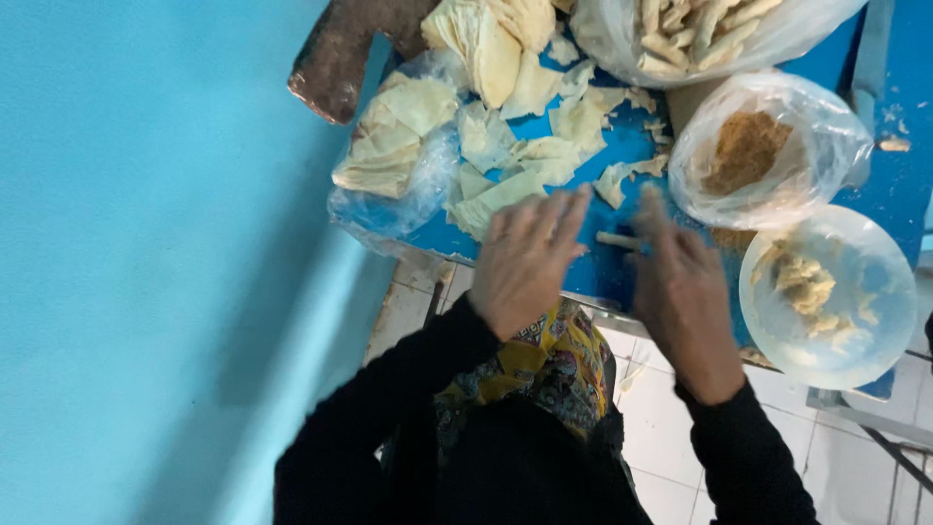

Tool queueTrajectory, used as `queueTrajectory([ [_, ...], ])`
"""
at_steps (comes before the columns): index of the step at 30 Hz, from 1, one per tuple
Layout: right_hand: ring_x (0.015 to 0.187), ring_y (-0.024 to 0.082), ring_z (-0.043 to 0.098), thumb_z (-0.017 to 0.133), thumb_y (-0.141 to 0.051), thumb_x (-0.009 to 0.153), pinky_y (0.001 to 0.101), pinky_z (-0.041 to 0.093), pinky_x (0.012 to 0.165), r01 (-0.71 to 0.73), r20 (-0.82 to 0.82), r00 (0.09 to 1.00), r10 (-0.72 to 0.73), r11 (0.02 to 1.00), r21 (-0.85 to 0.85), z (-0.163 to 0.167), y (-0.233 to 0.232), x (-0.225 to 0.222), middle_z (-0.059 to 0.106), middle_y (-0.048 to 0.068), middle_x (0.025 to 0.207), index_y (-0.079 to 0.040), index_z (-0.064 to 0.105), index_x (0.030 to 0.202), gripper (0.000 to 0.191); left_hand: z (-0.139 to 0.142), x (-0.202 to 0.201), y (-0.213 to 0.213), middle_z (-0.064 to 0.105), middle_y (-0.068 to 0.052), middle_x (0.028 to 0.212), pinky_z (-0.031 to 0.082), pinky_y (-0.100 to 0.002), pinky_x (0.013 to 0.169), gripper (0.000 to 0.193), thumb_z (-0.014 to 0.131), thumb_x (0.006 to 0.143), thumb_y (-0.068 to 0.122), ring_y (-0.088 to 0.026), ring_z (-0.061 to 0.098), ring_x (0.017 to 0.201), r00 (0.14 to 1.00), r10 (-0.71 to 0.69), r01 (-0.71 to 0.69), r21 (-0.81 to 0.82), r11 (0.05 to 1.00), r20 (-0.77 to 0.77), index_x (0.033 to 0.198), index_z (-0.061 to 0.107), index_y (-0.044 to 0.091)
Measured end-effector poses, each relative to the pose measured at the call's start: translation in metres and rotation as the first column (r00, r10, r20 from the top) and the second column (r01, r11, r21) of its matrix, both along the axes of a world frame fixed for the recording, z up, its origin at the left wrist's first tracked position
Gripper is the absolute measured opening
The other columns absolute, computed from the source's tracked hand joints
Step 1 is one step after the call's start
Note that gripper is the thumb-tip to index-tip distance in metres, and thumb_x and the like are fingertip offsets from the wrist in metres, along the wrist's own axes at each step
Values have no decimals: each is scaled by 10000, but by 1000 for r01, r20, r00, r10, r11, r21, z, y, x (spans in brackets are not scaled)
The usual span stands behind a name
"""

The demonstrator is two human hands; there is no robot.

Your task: The person sits at a blue table and folds stuffed pastries by hand. They take triangular pastry wrappers, place filling from a plastic bowl onto each wrapper, fold and roll the wrapper around the filling, and place the finished rolls into a plastic bag with other completed rolls.

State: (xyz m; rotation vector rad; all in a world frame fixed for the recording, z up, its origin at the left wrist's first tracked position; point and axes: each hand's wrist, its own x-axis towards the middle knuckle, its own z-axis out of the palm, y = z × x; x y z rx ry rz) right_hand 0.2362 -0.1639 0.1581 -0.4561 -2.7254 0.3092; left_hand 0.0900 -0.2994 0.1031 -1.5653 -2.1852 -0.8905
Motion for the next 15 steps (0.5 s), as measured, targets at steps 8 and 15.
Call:
queueTrajectory([
  [8, 916, 436, 611, 627, -11, 1059, 525, 466, 766, 96, 8, 995, -100, 973, 211, 40, 50, -43, 618, 249, 976, 16, 522, 1355, 315, 9, -21, -72, 621, -78, 1178, 444, -444, 976, 218, 714, 984, 55, -300, 569, 1102, 990, 75, -96, 182, 979, 118, 1188, 640, 71],
  [15, 1032, 427, 643, 601, 46, 867, 499, 533, 828, -209, -173, 964, 202, 978, -23, 49, -40, -91, 670, 234, 1152, -34, 501, 1430, 577, 15, -31, -94, 639, -106, 1266, 446, -474, 1036, 238, 678, 965, 53, -290, 581, 1232, 996, 50, -65, 240, 969, 67, 1200, 672, 18],
])
